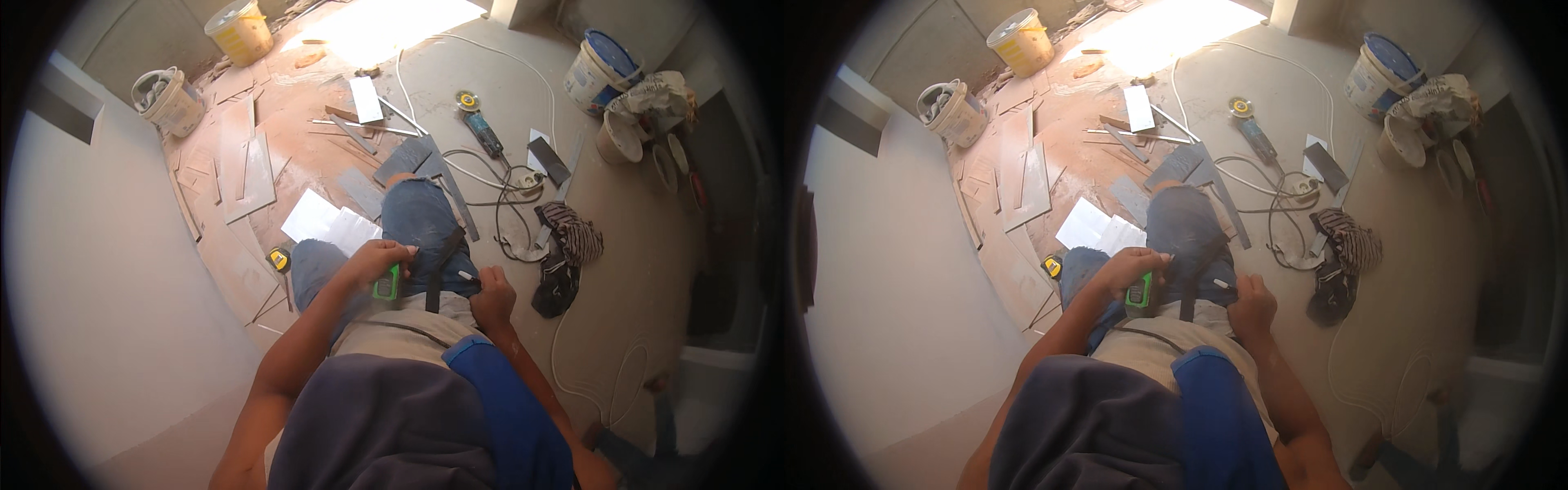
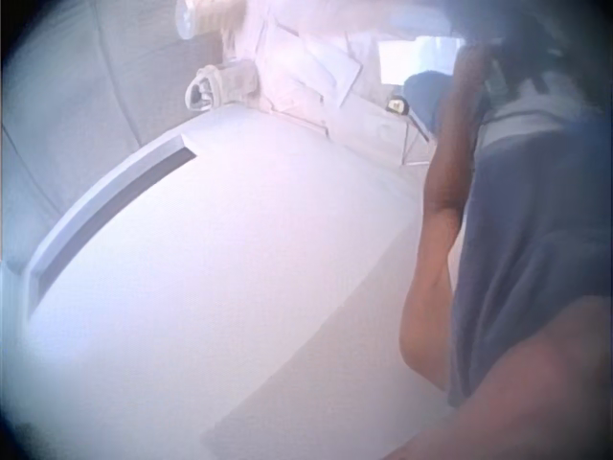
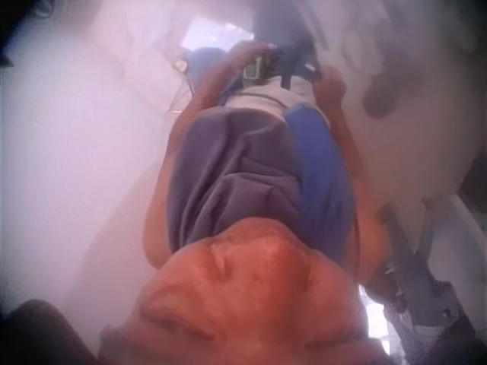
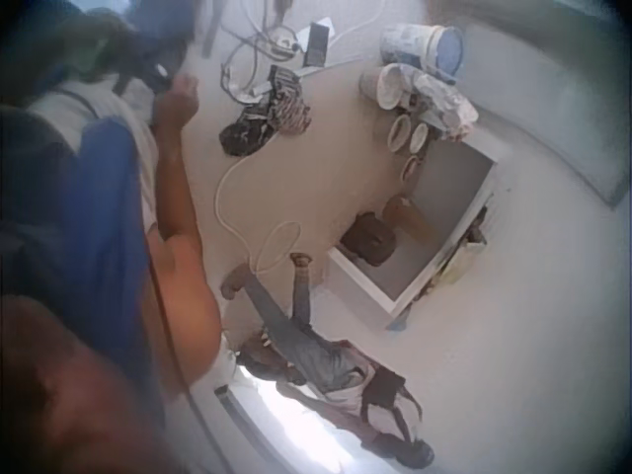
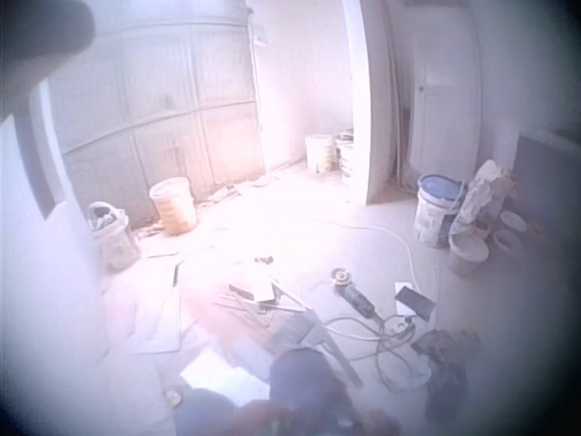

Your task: The person measures and marks a white tile, then uses an angle grinder to cut it. After cutting, the person wipes the tile with a cloth, measures it again, and marks it with a pen.

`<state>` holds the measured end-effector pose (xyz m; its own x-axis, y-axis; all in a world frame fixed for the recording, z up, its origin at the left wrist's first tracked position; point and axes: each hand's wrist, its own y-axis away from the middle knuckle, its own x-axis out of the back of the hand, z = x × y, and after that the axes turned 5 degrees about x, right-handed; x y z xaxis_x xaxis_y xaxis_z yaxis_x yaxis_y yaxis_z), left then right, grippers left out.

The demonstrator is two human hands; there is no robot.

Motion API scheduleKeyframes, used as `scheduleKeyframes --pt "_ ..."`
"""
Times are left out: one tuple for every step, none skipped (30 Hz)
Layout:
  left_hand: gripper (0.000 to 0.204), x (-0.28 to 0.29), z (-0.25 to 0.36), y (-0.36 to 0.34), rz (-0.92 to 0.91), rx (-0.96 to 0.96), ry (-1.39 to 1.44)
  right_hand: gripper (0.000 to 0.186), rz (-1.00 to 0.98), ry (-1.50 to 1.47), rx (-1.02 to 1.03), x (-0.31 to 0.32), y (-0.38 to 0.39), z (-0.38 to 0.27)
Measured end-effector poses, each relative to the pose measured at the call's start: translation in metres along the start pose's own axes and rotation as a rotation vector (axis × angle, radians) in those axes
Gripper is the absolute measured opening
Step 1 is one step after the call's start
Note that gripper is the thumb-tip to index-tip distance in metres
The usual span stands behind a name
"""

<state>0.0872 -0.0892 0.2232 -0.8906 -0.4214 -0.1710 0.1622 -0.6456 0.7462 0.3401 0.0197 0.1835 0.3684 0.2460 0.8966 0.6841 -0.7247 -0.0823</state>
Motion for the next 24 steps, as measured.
scheduleKeyframes --pt "0.028 0.0 -0.007 -0.001 0.0 0.013 0.056 0.024 0.019 0.021 0.0 0.001 0.0 -0.002" --pt "0.03 0.0 -0.011 0.0 0.001 0.026 0.109 0.026 0.006 -0.04 0.063 0.004 -0.001 -0.001" --pt "0.031 -0.001 -0.013 0.004 -0.008 -0.027 0.153 0.028 -0.012 -0.113 0.133 0.01 -0.003 -0.001" --pt "0.028 -0.003 -0.013 0.007 0.0 -0.014 0.2 0.03 -0.033 -0.185 0.202 0.014 -0.005 0.0" --pt "0.026 -0.007 -0.012 0.008 0.0 -0.004 0.247 0.032 -0.069 -0.185 0.246 0.021 -0.007 0.0" --pt "0.024 -0.009 -0.011 0.01 -0.004 0.006 0.291 0.034 -0.102 -0.183 0.286 0.029 -0.01 -0.001" --pt "0.026 -0.004 -0.016 0.007 -0.05 -0.009 0.268 0.036 -0.135 -0.181 0.326 0.032 -0.011 -0.002" --pt "0.028 -0.003 -0.02 0.004 -0.064 -0.021 0.262 0.035 -0.116 -0.155 0.285 0.028 -0.009 0.0" --pt "0.03 -0.003 -0.024 0.002 -0.079 -0.034 0.252 0.034 -0.091 -0.131 0.242 0.02 -0.003 0.004" --pt "0.032 -0.002 -0.029 0.0 -0.092 -0.045 0.24 0.033 -0.065 -0.108 0.198 0.011 -0.001 0.008" --pt "0.031 -0.001 -0.036 -0.006 -0.113 -0.067 0.258 0.031 -0.04 -0.081 0.172 0.003 -0.002 0.01" --pt "0.034 -0.002 -0.038 -0.009 -0.116 -0.073 0.245 0.029 -0.015 -0.046 0.14 -0.002 -0.001 0.011" --pt "0.036 -0.003 -0.038 -0.011 -0.118 -0.078 0.231 0.027 0.01 -0.012 0.107 -0.005 -0.002 0.012" --pt "0.038 -0.004 -0.037 -0.009 -0.115 -0.079 0.214 0.024 0.027 0.002 0.106 -0.007 -0.002 0.011" --pt "0.041 -0.006 -0.036 -0.005 -0.122 -0.083 0.196 0.022 0.044 0.017 0.103 -0.008 -0.002 0.01" --pt "0.045 -0.007 -0.035 0.001 -0.13 -0.086 0.177 0.02 0.062 0.033 0.099 -0.009 -0.002 0.011" --pt "0.048 -0.006 -0.032 0.005 -0.136 -0.093 0.155 0.02 0.088 0.023 0.132 -0.01 -0.001 0.013" --pt "0.05 -0.005 -0.033 0.006 -0.147 -0.112 0.136 0.021 0.115 0.014 0.164 -0.011 0.002 0.016" --pt "0.052 -0.005 -0.034 0.006 -0.16 -0.13 0.115 0.021 0.141 0.006 0.196 -0.011 0.002 0.018" --pt "0.054 -0.004 -0.038 0.008 -0.165 -0.139 0.101 0.02 0.129 -0.033 0.268 -0.007 0.002 0.016" --pt "0.053 -0.004 -0.04 0.008 -0.166 -0.125 0.123 0.021 0.117 -0.07 0.339 0.002 0.003 0.013" --pt "0.053 -0.003 -0.042 0.005 -0.167 -0.112 0.146 0.021 0.105 -0.107 0.409 0.007 0.003 0.012" --pt "0.053 -0.002 -0.043 0.003 -0.172 -0.1 0.159 0.021 0.055 -0.11 0.402 0.006 0.006 0.016" --pt "0.052 0.0 -0.045 -0.001 -0.194 -0.09 0.176 0.021 0.007 -0.116 0.393 0.005 0.011 0.022"
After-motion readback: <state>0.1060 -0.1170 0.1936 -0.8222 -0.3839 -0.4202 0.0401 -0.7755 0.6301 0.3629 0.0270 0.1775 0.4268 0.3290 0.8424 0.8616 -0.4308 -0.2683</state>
